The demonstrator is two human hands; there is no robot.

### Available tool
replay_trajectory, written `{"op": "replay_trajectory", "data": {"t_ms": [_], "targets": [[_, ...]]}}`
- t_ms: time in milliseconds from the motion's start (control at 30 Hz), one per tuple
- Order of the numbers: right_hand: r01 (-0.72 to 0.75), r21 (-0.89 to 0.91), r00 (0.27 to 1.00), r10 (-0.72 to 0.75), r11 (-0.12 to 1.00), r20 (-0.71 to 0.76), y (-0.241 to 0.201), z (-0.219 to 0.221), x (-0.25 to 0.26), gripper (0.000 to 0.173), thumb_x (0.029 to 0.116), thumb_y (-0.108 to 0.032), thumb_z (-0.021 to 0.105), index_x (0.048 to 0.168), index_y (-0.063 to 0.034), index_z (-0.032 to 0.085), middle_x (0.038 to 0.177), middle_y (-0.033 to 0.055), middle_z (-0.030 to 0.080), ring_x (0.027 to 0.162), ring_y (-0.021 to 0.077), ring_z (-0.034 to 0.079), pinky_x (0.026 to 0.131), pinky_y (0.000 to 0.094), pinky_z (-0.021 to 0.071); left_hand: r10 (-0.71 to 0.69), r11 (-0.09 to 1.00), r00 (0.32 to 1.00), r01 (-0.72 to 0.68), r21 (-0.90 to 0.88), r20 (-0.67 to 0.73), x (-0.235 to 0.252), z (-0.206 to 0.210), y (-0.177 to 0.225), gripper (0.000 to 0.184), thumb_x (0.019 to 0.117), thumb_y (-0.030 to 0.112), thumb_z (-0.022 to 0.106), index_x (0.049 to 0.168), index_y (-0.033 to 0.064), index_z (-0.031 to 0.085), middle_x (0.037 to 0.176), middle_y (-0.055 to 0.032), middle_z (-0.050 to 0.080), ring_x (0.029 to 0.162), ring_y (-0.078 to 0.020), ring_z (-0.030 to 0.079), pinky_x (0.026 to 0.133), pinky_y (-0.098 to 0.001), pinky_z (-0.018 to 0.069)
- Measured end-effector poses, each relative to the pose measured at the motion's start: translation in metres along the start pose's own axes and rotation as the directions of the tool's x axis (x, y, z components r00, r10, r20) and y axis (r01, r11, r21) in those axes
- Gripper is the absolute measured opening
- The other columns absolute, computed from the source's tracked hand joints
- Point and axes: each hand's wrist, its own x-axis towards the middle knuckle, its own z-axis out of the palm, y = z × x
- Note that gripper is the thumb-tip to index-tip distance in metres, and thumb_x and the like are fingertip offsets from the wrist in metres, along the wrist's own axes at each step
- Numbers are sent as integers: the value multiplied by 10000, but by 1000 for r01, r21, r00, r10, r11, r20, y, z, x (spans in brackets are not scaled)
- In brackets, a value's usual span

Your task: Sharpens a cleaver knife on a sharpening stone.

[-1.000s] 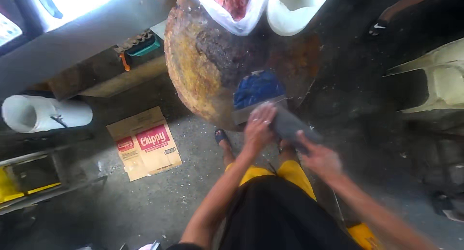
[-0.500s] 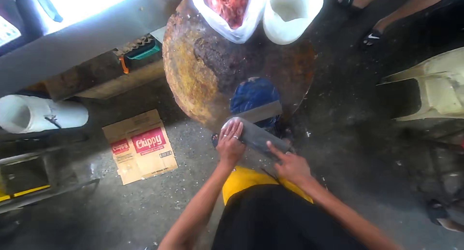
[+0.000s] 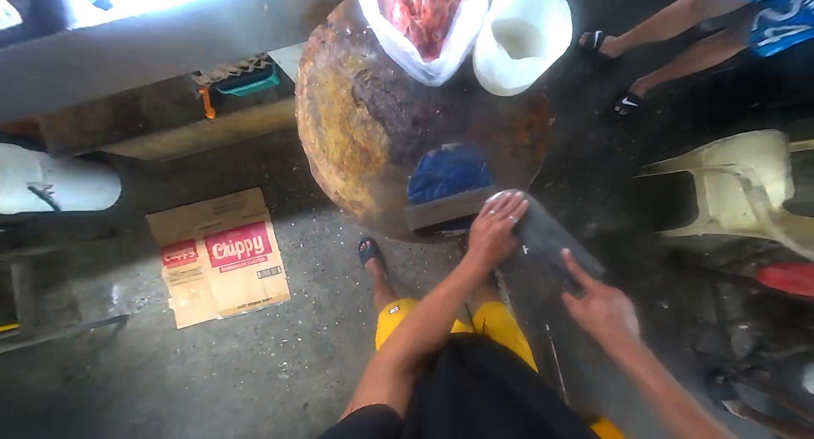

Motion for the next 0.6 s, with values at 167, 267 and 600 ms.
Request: {"op": "replay_trajectory", "data": {"t_ms": [167,267,600], "targets": [[208,1,960,-204,978,194,-79,23,-5,738,958,-342,585,1590,-535,257,1046,173,742,915,401,711,760,610,547,-98,975,980,129,183,-172,-77,-61,-64,478,858,189,699,1336,191,699,1422,24,642,1376,-173,553,1188,-435,413],[170,14,968,-169,985,183,-72,32,2,739,956,-377,596,1578,-570,244,1071,147,734,932,370,710,772,587,554,-76,966,966,133,220,-248,-72,-59,-58,463,803,182,710,1263,136,743,1338,-40,698,1310,-231,617,1162,-456,420],[212,35,962,-215,977,168,-68,35,6,731,958,-352,588,1588,-535,266,1071,155,743,923,383,713,781,603,555,-131,966,983,156,204,-131,-73,-55,-63,459,885,160,673,1340,214,698,1436,49,631,1384,-151,542,1197,-427,399]]}}
